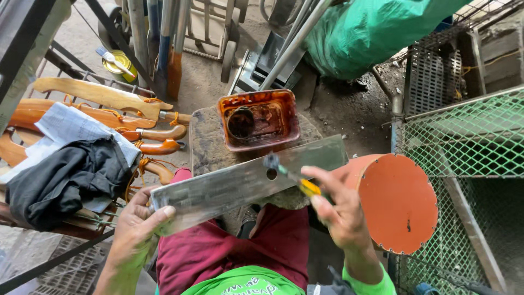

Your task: The person applies a dark reddish-brown substance to a flat metal blade using a small brush. They repeatedly dip the brush into a plastic container and spread the substance across the blade's surface while seated.

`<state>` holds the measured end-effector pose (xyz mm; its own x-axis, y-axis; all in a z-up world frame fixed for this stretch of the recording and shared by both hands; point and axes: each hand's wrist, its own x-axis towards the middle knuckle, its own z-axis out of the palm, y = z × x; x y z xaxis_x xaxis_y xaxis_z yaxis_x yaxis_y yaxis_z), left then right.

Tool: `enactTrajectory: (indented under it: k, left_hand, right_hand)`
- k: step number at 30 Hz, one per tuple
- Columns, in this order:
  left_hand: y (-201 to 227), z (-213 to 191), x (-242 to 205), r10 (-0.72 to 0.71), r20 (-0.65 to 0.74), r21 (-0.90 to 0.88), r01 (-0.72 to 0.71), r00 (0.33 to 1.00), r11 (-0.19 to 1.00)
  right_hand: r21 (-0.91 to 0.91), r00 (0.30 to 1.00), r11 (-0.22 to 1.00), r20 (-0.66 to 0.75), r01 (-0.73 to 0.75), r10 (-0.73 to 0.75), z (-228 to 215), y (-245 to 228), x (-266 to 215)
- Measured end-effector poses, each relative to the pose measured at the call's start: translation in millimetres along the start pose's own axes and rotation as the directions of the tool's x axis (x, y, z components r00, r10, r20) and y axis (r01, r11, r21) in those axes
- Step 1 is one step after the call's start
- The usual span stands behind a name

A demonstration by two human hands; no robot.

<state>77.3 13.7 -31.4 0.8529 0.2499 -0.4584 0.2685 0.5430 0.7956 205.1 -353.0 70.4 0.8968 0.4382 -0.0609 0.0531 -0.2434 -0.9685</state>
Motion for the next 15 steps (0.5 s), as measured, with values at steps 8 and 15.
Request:
enactTrajectory:
  k: [8,15]
  left_hand:
    - [-19,-17,36,-0.011,-0.095,-0.15,-0.004,0.995,0.989]
    - [-38,-28,44,-0.058,-0.179,-0.2,0.021,0.982,0.98]
  right_hand:
    - [-0.556,0.979,0.812,0.023,0.18,-0.201,37,-39,105]
    - [-0.806,0.928,0.49,0.185,0.332,-0.323,65,-40,136]
